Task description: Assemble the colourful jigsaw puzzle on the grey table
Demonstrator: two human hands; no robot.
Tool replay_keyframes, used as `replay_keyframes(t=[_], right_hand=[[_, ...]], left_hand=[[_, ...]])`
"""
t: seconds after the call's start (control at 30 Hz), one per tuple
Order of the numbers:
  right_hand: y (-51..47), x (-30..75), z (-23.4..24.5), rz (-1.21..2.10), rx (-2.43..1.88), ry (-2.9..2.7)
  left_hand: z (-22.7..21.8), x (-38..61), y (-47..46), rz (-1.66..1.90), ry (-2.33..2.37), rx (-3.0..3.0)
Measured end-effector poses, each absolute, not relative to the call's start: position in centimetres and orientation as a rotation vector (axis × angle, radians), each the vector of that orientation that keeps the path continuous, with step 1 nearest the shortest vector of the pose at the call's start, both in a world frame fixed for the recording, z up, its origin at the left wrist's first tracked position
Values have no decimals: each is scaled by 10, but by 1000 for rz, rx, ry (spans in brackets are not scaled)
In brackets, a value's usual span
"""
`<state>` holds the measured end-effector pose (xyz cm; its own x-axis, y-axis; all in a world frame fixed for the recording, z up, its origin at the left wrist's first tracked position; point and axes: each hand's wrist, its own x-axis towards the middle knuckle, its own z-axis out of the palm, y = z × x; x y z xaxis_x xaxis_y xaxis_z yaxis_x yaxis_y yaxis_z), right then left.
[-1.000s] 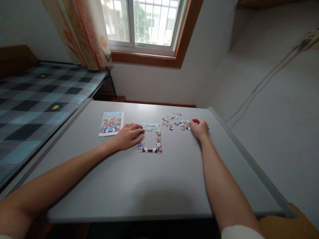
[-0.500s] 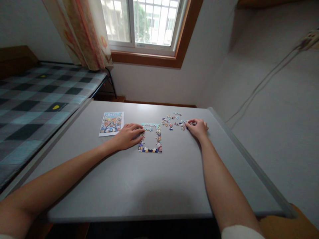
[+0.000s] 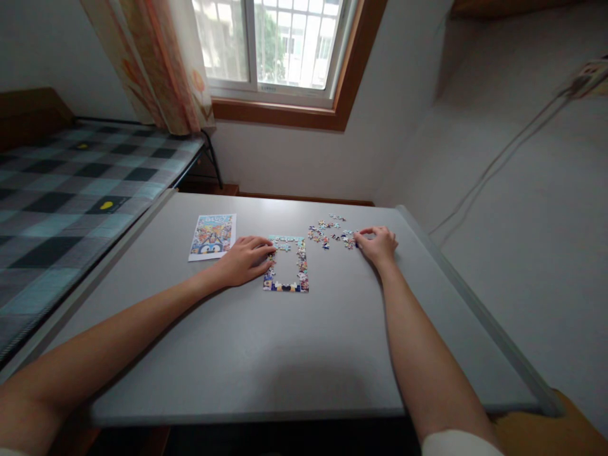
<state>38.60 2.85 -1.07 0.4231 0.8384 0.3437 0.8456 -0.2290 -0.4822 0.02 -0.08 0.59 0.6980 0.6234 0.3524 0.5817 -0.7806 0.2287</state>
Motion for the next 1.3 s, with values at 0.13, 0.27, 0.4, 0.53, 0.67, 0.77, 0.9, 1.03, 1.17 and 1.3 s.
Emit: replay_keyframes(t=[0.13, 0.27, 0.4, 0.53, 0.67, 0.77, 0.9, 1.03, 1.17, 1.3], right_hand=[[29, 389, -11, -35, -2104, -1329], [28, 390, -10, -44, -2147, -1291], [26, 381, -7, -74, -2127, -1350], [27, 366, -6, -58, -2002, -1558], [27, 353, -7, -49, -1858, -1773], [26, 347, -8, -56, -1810, -1872], [23, 344, -8, -51, -1783, -1985], [22, 345, -8, -48, -1749, -2021], [22, 346, -8, -60, -1744, -2018], [21, 345, -8, -109, -1787, -1993]], left_hand=[[6, 0, -1, 634, 1003, 2810], [6, 0, -1, 623, 1007, 2816], [6, 0, -1, 622, 1007, 2819], [5, 0, -1, 622, 1002, 2828], [5, 0, -1, 635, 1005, 2830], [5, 1, -1, 630, 1005, 2833], [7, 1, -2, 638, 999, 2823], [6, 0, -2, 642, 998, 2822], [5, -1, -1, 632, 1000, 2824], [5, 0, -1, 636, 991, 2821]])
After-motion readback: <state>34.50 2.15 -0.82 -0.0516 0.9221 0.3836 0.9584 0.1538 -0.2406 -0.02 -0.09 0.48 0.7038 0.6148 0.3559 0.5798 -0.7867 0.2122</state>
